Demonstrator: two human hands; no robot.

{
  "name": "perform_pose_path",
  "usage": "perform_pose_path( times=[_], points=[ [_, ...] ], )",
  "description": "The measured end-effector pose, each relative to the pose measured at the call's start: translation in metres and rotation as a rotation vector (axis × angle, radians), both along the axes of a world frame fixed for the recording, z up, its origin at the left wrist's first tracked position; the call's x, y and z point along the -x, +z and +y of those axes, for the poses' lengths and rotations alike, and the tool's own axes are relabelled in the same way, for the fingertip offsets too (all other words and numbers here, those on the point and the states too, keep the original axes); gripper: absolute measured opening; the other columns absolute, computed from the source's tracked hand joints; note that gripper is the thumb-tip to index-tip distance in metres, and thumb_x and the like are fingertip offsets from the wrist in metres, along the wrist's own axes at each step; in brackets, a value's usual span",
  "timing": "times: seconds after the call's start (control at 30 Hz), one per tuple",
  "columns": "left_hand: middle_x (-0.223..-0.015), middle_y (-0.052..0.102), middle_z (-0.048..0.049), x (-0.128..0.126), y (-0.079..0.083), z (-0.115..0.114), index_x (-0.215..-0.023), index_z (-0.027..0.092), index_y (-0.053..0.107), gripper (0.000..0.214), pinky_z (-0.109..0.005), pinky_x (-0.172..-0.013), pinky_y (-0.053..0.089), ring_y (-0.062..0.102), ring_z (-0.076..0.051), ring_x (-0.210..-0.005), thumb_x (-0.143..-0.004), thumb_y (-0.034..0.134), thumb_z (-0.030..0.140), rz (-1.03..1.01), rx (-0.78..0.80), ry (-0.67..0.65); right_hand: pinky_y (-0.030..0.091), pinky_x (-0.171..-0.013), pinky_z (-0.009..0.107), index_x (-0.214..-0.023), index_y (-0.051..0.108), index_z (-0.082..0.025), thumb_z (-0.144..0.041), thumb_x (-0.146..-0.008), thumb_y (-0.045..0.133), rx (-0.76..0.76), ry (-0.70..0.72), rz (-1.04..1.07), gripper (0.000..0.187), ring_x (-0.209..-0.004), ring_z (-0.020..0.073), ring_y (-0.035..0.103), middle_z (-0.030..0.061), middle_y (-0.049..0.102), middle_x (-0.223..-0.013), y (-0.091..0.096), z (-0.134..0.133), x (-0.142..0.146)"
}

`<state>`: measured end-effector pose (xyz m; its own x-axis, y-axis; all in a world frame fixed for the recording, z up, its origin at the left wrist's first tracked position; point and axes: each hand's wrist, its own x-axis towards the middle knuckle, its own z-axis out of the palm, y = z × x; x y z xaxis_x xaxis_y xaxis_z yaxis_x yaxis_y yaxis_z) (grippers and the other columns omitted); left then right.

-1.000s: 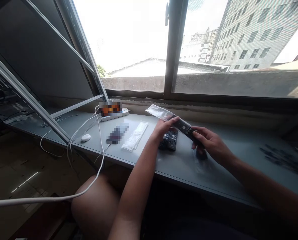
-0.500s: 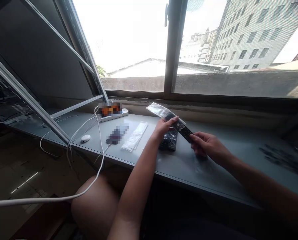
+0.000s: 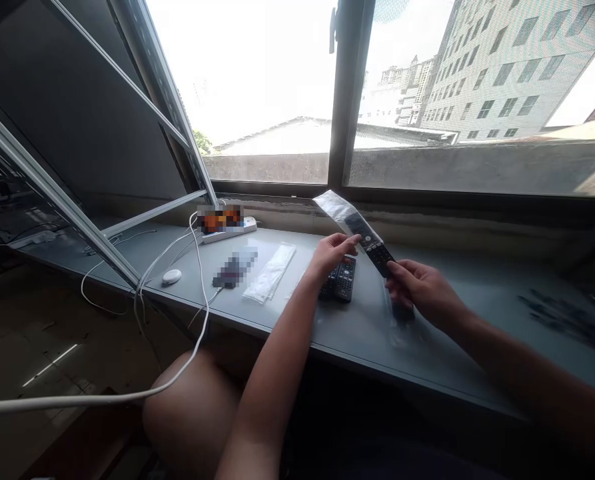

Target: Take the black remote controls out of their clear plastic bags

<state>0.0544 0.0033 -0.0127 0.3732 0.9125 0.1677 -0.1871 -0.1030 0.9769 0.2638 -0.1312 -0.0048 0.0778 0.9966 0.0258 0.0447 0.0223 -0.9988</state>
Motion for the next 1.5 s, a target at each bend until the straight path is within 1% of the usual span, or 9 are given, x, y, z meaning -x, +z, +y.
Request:
perform_pose_path(
  times=[0.17, 0.4, 0.53, 0.73, 0.9, 1.03, 1.17, 1.37, 1.5],
  points=[
    [-0.088, 0.077, -0.0070, 0.000, 0.000, -0.002, -0.093, 0.017, 0.075, 0.057, -0.029, -0.074, 0.052, 0.072, -0.018, -0.087, -0.081, 0.092, 0.070, 0.055, -0.038, -0.067, 0.054, -0.044, 0.024, -0.097, 0.077, -0.022, -0.073, -0.086, 0.094, -0.014, -0.007, -0.001, 0.054, -0.060, 0.0161, 0.066, 0.0069, 0.079, -0.080, 0.000, -0.001, 0.001],
    [-0.093, 0.080, -0.0096, 0.002, 0.006, -0.011, -0.095, 0.016, 0.078, 0.057, -0.032, -0.080, 0.051, 0.074, -0.021, -0.094, -0.079, 0.094, 0.068, 0.229, -0.023, -0.323, 0.053, -0.045, 0.024, -0.095, 0.076, -0.021, -0.073, -0.085, 0.095, -0.023, -0.021, 0.044, 0.056, -0.059, 0.0153, 0.065, 0.0055, 0.077, -0.078, 0.000, 0.001, 0.002],
    [-0.103, 0.082, -0.0117, 0.001, 0.007, -0.012, -0.107, 0.017, 0.082, 0.060, -0.030, -0.076, 0.050, 0.077, -0.024, -0.099, -0.083, 0.090, 0.071, 0.190, 0.029, -0.273, 0.053, -0.046, 0.024, -0.096, 0.075, -0.022, -0.074, -0.085, 0.094, -0.022, 0.010, 0.035, 0.056, -0.059, 0.0152, 0.065, 0.0045, 0.076, -0.077, 0.004, -0.002, 0.004],
    [-0.124, 0.084, -0.0156, -0.002, 0.005, -0.008, -0.125, 0.018, 0.082, 0.058, -0.024, -0.059, 0.042, 0.075, -0.017, -0.086, -0.092, 0.084, 0.065, -0.135, 0.123, -0.175, 0.058, -0.050, 0.027, -0.107, 0.079, -0.022, -0.072, -0.093, 0.088, 0.008, 0.114, -0.056, 0.053, -0.057, 0.0152, 0.067, 0.0056, 0.080, -0.080, 0.006, -0.006, 0.008],
    [-0.117, 0.086, -0.0185, -0.004, 0.009, -0.005, -0.115, 0.013, 0.080, 0.040, -0.022, -0.052, 0.035, 0.082, -0.022, -0.095, -0.093, 0.084, 0.046, -0.356, 0.164, -0.022, 0.071, -0.067, 0.033, -0.136, 0.078, -0.026, -0.060, -0.095, 0.091, -0.021, 0.118, 0.003, 0.054, -0.098, 0.0285, 0.085, 0.0121, 0.087, -0.118, 0.004, -0.005, 0.008],
    [-0.108, 0.086, -0.0161, -0.004, 0.014, -0.004, -0.107, 0.012, 0.079, 0.026, -0.019, -0.049, 0.034, 0.082, -0.021, -0.094, -0.095, 0.081, 0.035, -0.516, 0.217, 0.124, 0.075, -0.075, 0.038, -0.133, 0.080, -0.029, -0.056, -0.098, 0.089, -0.054, 0.118, -0.009, 0.045, -0.118, 0.0349, 0.084, 0.0122, 0.081, -0.142, 0.006, -0.007, 0.009],
    [-0.110, 0.086, -0.0162, -0.002, 0.016, -0.004, -0.107, 0.011, 0.078, 0.024, -0.019, -0.054, 0.041, 0.083, -0.021, -0.098, -0.096, 0.081, 0.033, -0.539, 0.241, 0.185, 0.077, -0.080, 0.041, -0.132, 0.082, -0.030, -0.058, -0.100, 0.087, -0.085, 0.149, -0.027, 0.043, -0.129, 0.0383, 0.081, 0.0114, 0.075, -0.156, 0.009, -0.009, 0.010],
    [-0.112, 0.086, -0.0146, -0.001, 0.011, -0.001, -0.110, 0.013, 0.078, 0.029, -0.020, -0.054, 0.039, 0.083, -0.022, -0.101, -0.094, 0.083, 0.038, -0.504, 0.195, 0.186, 0.078, -0.088, 0.046, -0.142, 0.080, -0.033, -0.059, -0.101, 0.087, -0.148, 0.256, -0.038, 0.049, -0.139, 0.0410, 0.075, 0.0098, 0.066, -0.167, 0.009, -0.010, 0.009],
    [-0.111, 0.086, -0.0146, -0.004, 0.010, -0.002, -0.109, 0.013, 0.080, 0.032, -0.023, -0.061, 0.048, 0.082, -0.022, -0.099, -0.092, 0.083, 0.040, -0.431, 0.190, 0.157, 0.077, -0.092, 0.050, -0.143, 0.081, -0.035, -0.058, -0.101, 0.087, -0.151, 0.321, -0.030, 0.048, -0.147, 0.0438, 0.069, 0.0084, 0.060, -0.174, 0.008, -0.011, 0.009]
  ],
)
